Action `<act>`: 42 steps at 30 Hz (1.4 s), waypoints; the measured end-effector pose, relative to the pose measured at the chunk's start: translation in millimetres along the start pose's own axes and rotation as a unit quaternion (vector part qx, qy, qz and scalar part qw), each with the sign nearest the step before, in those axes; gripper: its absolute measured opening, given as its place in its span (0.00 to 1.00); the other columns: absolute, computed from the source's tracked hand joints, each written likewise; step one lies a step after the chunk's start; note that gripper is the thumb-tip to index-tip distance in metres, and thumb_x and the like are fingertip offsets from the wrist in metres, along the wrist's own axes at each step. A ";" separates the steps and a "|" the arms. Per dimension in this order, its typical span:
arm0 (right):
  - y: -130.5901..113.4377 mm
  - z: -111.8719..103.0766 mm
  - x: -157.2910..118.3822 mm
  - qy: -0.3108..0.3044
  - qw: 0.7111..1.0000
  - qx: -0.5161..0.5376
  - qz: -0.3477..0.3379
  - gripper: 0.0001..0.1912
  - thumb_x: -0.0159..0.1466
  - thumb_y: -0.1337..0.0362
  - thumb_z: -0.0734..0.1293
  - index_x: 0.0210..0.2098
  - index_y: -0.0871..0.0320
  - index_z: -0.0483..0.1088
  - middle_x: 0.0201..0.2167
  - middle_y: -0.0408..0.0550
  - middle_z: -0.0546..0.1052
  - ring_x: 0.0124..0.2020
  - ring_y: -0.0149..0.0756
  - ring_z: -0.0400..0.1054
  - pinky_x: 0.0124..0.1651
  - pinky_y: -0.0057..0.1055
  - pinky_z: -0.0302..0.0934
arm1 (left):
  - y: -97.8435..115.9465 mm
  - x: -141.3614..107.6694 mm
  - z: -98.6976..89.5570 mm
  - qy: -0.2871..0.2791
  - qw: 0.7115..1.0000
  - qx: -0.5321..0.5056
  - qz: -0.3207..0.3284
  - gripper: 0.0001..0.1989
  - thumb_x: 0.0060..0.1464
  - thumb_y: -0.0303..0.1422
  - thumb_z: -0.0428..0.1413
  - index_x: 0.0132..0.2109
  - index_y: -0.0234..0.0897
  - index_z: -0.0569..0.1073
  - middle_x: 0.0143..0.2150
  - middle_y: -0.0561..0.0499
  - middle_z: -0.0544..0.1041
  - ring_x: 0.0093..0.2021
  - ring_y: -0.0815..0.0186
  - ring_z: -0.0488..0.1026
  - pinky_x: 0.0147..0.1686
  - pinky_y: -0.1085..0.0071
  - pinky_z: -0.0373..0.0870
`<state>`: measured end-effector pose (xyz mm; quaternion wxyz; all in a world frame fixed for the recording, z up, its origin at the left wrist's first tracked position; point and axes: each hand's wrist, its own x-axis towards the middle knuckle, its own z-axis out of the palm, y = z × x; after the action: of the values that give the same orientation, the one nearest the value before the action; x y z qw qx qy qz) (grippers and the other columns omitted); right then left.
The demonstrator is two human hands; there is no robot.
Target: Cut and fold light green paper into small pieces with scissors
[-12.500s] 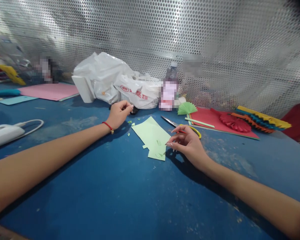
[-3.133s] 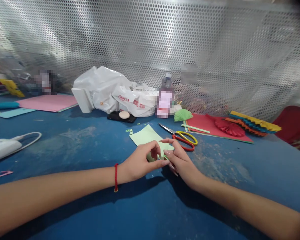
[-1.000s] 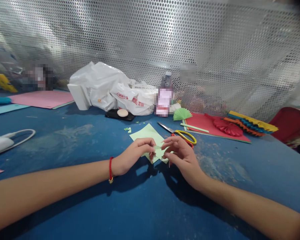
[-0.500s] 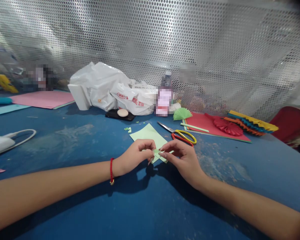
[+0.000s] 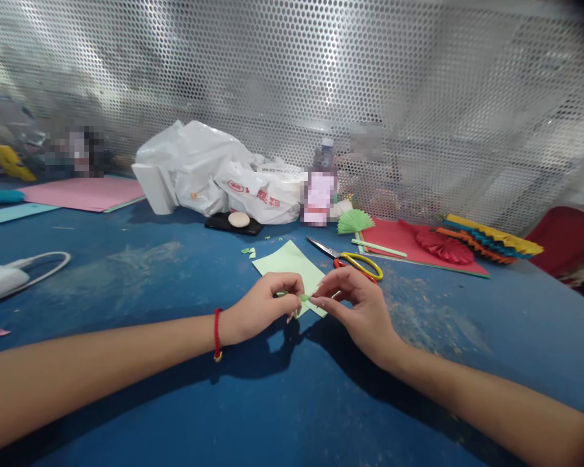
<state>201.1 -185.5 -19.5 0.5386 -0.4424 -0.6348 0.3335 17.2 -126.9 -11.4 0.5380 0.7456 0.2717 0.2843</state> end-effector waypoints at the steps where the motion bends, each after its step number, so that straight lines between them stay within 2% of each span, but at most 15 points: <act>1: 0.3 -0.5 0.0 0.003 1.000 -0.001 0.000 0.08 0.58 0.65 0.73 0.34 0.56 0.70 0.30 0.43 0.77 0.30 0.32 0.73 0.33 0.29 0.65 | 0.0 -0.3 0.0 -0.001 1.000 -0.002 -0.001 0.07 0.49 0.34 0.53 0.27 0.34 0.67 0.23 0.55 0.70 0.24 0.71 0.66 0.27 0.74 0.63; 5: 1.0 -2.1 1.3 0.037 0.999 -0.006 -0.001 0.10 0.58 0.63 0.74 0.34 0.55 0.69 0.31 0.44 0.77 0.30 0.33 0.72 0.32 0.29 0.65 | 1.7 -2.3 0.4 0.009 1.000 0.012 0.020 0.12 0.58 0.38 0.51 0.31 0.34 0.69 0.26 0.54 0.72 0.28 0.69 0.69 0.33 0.72 0.65; 7: 1.5 -2.5 2.3 0.058 0.998 -0.013 -0.008 0.10 0.57 0.62 0.74 0.33 0.55 0.69 0.30 0.44 0.77 0.30 0.33 0.72 0.31 0.29 0.66 | 2.8 -3.4 1.0 0.026 0.997 0.053 0.039 0.15 0.62 0.41 0.49 0.32 0.34 0.70 0.28 0.53 0.73 0.31 0.68 0.70 0.35 0.72 0.65; 12: 5.7 -4.3 1.9 0.077 0.994 -0.060 -0.041 0.02 0.59 0.64 0.72 0.32 0.54 0.75 0.31 0.44 0.79 0.32 0.35 0.73 0.34 0.32 0.67 | 1.8 -4.2 2.5 0.091 0.967 0.221 0.084 0.17 0.56 0.46 0.58 0.32 0.35 0.71 0.30 0.53 0.74 0.32 0.67 0.68 0.35 0.71 0.62; 15: 8.4 -5.8 1.0 0.072 0.994 -0.071 -0.041 0.01 0.61 0.65 0.71 0.33 0.53 0.77 0.31 0.44 0.79 0.32 0.35 0.73 0.35 0.33 0.67 | -1.8 -4.2 1.8 0.100 0.951 0.271 0.113 0.17 0.57 0.46 0.57 0.33 0.36 0.71 0.31 0.52 0.75 0.32 0.66 0.68 0.37 0.70 0.62; 21: 7.9 -6.1 1.6 0.063 0.994 -0.069 -0.053 0.03 0.60 0.66 0.71 0.31 0.52 0.78 0.30 0.43 0.80 0.32 0.35 0.72 0.34 0.31 0.65 | -5.2 -4.4 -1.3 0.101 0.929 0.318 0.159 0.15 0.60 0.44 0.56 0.34 0.37 0.73 0.31 0.52 0.76 0.34 0.65 0.69 0.39 0.69 0.60; 27: 6.8 -6.8 2.0 0.053 0.996 -0.065 -0.041 0.04 0.60 0.67 0.70 0.30 0.54 0.78 0.30 0.45 0.80 0.32 0.36 0.73 0.35 0.33 0.66 | -2.8 -5.8 -1.6 0.102 0.917 0.345 0.174 0.13 0.61 0.43 0.55 0.35 0.38 0.74 0.32 0.52 0.77 0.35 0.65 0.70 0.40 0.68 0.60; 36: 5.4 -5.6 2.8 0.062 0.995 -0.069 -0.027 0.04 0.58 0.67 0.70 0.28 0.54 0.78 0.29 0.45 0.79 0.31 0.35 0.71 0.34 0.33 0.66 | -1.8 -9.0 -2.1 0.102 0.885 0.389 0.236 0.05 0.59 0.33 0.56 0.36 0.36 0.74 0.32 0.53 0.78 0.35 0.65 0.71 0.43 0.66 0.58; 42: 6.4 -5.8 2.2 0.061 0.995 -0.080 -0.027 0.04 0.58 0.68 0.70 0.29 0.54 0.77 0.29 0.44 0.79 0.31 0.35 0.71 0.35 0.32 0.65 | -0.8 -8.6 -2.9 0.107 0.870 0.409 0.255 0.05 0.59 0.31 0.55 0.37 0.37 0.75 0.33 0.53 0.79 0.35 0.64 0.72 0.44 0.64 0.57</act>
<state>207.9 -181.3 -23.2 0.5481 -0.4863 -0.6372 0.2388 9.2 -130.9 -12.5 0.0618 0.9072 0.2203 0.3530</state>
